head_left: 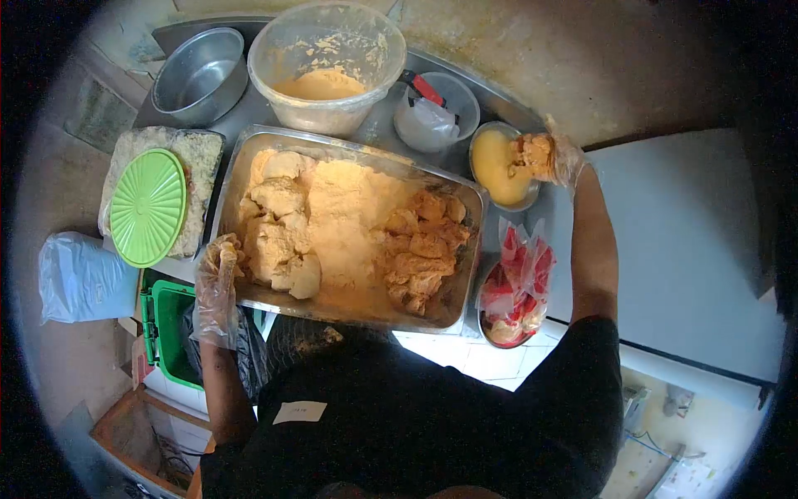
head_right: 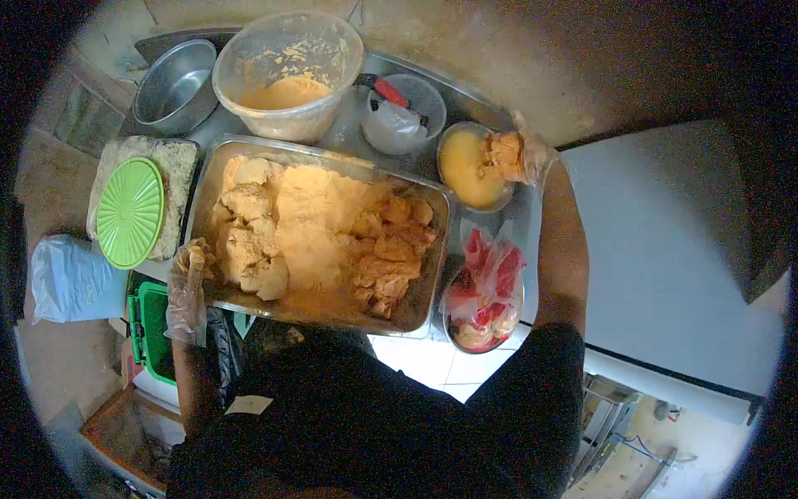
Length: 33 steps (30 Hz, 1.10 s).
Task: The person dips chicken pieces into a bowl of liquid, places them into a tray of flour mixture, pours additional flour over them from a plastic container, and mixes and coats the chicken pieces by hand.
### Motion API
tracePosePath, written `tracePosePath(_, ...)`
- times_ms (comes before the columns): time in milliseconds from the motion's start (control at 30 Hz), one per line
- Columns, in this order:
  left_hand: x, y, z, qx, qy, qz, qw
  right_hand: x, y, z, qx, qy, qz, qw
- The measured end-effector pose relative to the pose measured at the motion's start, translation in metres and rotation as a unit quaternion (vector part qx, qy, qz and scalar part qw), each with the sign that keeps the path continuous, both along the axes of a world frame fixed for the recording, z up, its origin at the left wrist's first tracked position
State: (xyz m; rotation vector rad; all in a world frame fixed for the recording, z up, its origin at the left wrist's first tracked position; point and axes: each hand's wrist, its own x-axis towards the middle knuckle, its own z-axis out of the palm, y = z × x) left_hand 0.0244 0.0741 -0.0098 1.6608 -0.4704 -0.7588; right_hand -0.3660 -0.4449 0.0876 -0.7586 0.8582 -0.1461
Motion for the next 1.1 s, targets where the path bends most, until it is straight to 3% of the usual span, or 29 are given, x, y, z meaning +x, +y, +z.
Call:
tracePosePath(100,0.001,-0.001,0.006,-0.015,0.001,0.012,1.0,-0.017,-0.02,0.004,-0.127,0.113,-0.032,0.985)
tracePosePath(233,0.012,0.008,0.002,-0.037,0.035,0.004,0.999,0.013,0.034,0.052,-0.165,0.031,-0.017,0.986)
tracePosePath(333,0.023,0.014,-0.011,-0.045,0.033,-0.014,0.998,0.041,0.076,0.082,-0.157,0.032,-0.058,0.985)
tracePosePath(533,0.014,-0.008,0.01,-0.04,0.02,-0.028,0.999,0.098,0.159,0.077,-0.043,-0.042,-0.006,0.998)
tracePosePath(700,0.012,-0.036,0.008,-0.082,-0.002,-0.097,0.992,0.135,0.195,0.004,0.021,0.044,-0.09,0.995)
tracePosePath(800,0.016,-0.046,0.025,-0.003,-0.079,-0.186,0.979,0.133,0.194,-0.057,0.088,0.023,-0.156,0.983)
tracePosePath(867,0.016,-0.049,-0.013,0.041,-0.222,-0.222,0.948,0.132,0.198,-0.069,0.099,-0.009,-0.207,0.973)
tracePosePath(900,0.019,-0.048,-0.022,0.038,-0.325,-0.275,0.904,0.131,0.208,-0.066,0.083,-0.019,-0.232,0.969)
tracePosePath(967,0.015,-0.067,-0.035,0.04,-0.339,-0.279,0.897,0.125,0.218,-0.062,0.052,-0.029,-0.244,0.968)
tracePosePath(1067,0.009,-0.087,-0.029,0.156,-0.446,-0.437,0.765,0.108,0.222,-0.044,0.02,0.004,-0.221,0.975)
tracePosePath(1100,0.015,-0.094,-0.097,0.045,-0.565,-0.419,0.709,0.111,0.232,-0.021,0.013,0.038,-0.228,0.973)
